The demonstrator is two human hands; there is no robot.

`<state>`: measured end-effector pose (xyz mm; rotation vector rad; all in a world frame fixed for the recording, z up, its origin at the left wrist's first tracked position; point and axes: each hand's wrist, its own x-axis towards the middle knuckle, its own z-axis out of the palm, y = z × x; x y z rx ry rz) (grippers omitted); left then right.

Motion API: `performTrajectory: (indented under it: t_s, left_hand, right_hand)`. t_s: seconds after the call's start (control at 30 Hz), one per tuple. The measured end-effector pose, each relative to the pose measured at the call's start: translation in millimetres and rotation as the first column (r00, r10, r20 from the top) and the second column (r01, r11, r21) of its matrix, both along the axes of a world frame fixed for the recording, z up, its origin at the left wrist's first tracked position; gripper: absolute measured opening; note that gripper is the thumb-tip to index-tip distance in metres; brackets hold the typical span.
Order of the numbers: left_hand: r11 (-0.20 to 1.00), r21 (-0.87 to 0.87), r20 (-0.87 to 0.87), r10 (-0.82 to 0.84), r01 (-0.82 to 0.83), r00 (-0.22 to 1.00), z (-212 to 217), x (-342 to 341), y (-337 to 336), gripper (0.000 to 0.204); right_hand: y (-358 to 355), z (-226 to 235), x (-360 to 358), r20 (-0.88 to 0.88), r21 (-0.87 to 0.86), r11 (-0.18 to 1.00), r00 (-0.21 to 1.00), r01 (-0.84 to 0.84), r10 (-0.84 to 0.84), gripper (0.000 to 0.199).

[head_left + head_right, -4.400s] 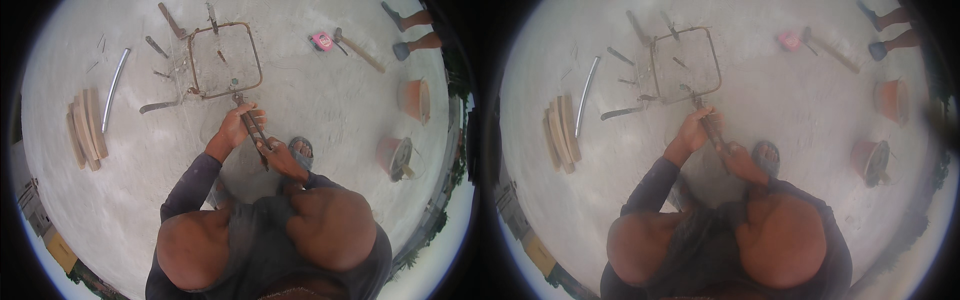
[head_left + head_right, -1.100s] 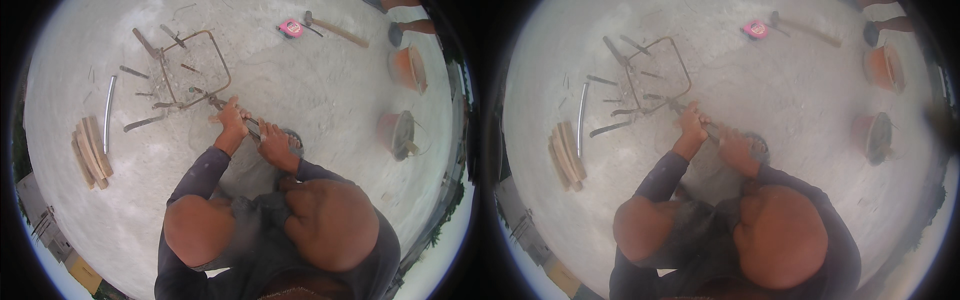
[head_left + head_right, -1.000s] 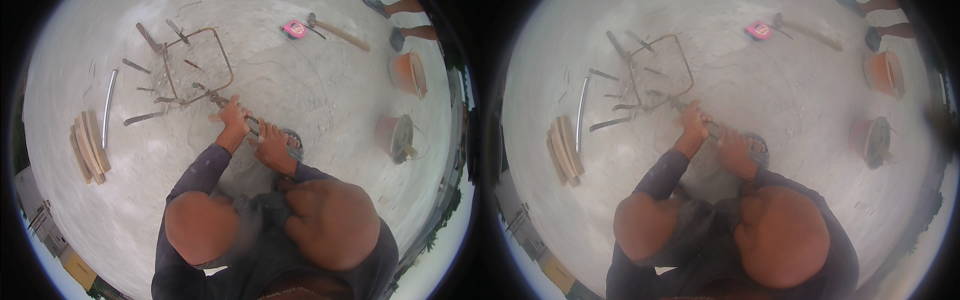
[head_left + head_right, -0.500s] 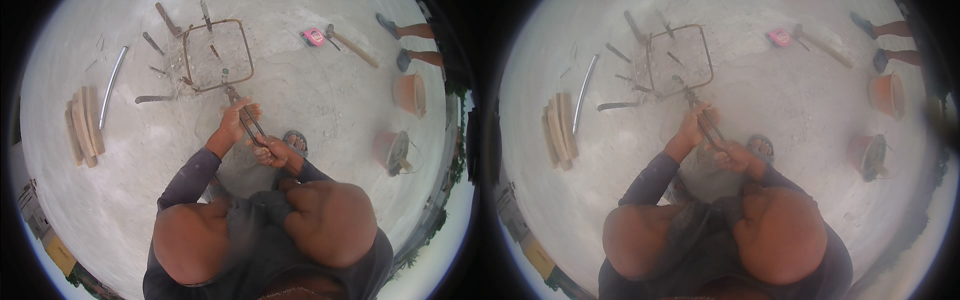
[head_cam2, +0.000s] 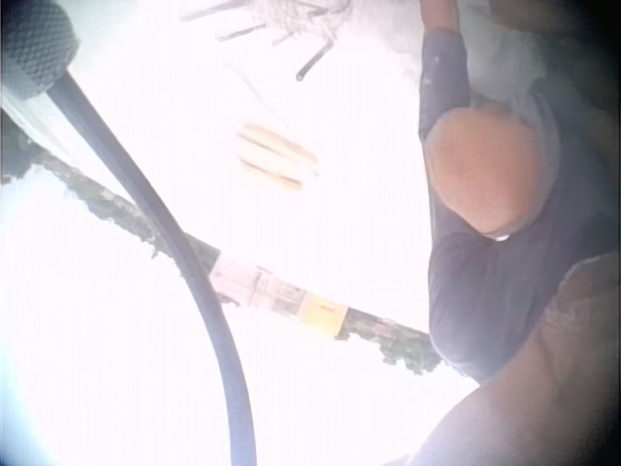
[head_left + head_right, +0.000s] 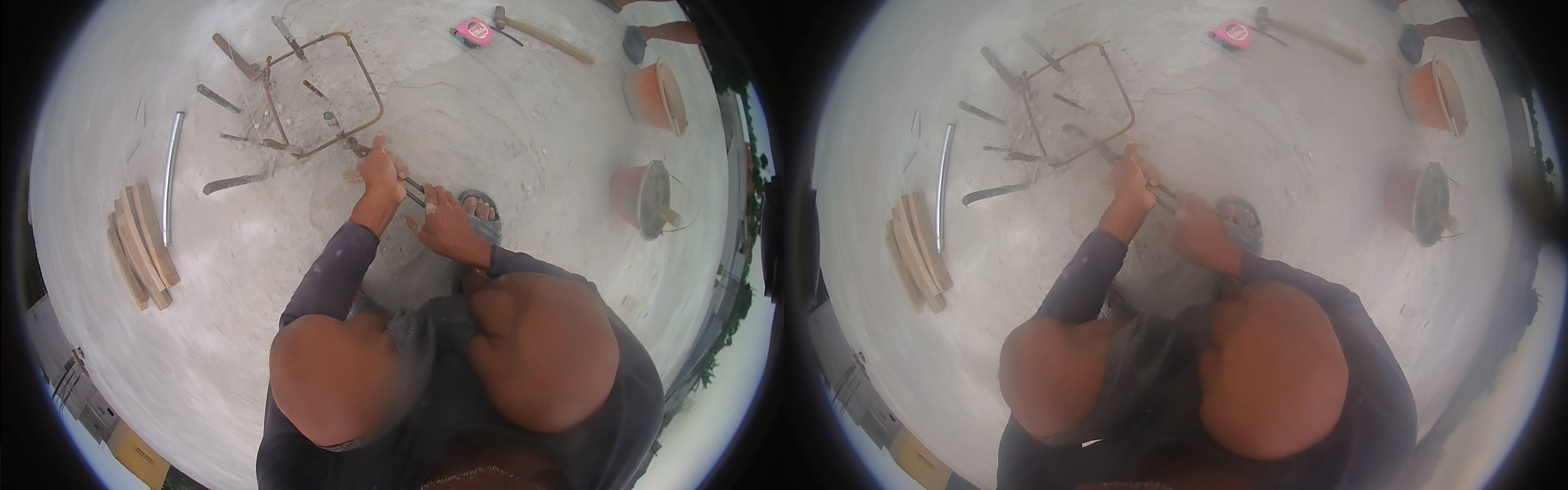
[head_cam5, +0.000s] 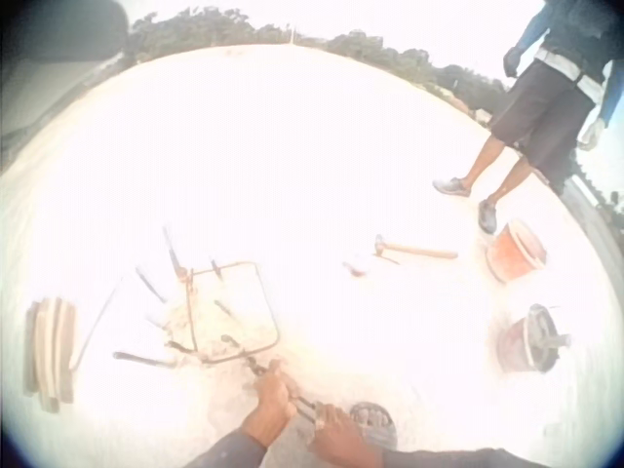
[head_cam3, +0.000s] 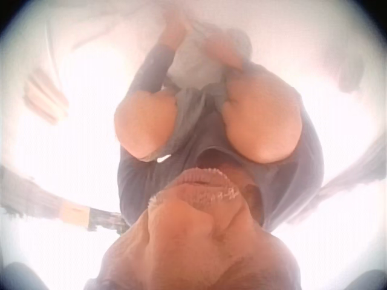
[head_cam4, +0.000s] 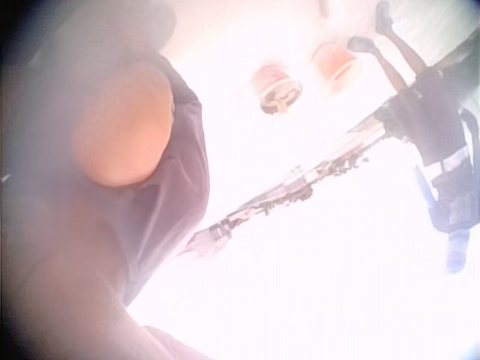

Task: The person assembles a metal frame by bending and twisting wire ties around intersecting rods using pliers and a metal bar. They repeatedly tighten the ties, reposition the frame, and adjust components on a concrete floor.

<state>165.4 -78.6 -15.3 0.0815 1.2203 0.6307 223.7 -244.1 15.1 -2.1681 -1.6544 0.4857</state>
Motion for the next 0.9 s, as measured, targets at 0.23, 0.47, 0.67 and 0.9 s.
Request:
performTrajectory:
  t_s: [0.23,0.47,0.67,0.9]
  left_hand:
    - [0.997,-0.011,-0.207,-0.081,0.081,0.975,16.3,-1.0,-2.2,0.036]
    - [0.961,0.157,0.053,-0.239,0.228,0.970,23.6,-55.1,-3.9,0.033]
    - [0.974,0.066,0.290,-0.228,0.218,0.929,18.9,-44.9,-0.9,0.035]
    - [0.991,0.033,0.169,-0.136,0.132,0.976,15.0,-27.6,-7.2,0.040]
  right_hand:
    - [13.6,-22.8,6.1,-0.344,-0.237,0.967,0.923,0.090,-0.170,0.042]
    - [14.7,-39.4,0.9,-0.846,-0.510,0.845,0.274,-0.164,-0.457,0.050]
    - [7.6,-35.6,13.0,-0.619,-0.354,0.838,-0.569,-0.415,-0.542,0.050]
    - [12.3,21.5,18.9,-0.808,-0.463,0.872,0.479,-0.156,-0.343,0.065]
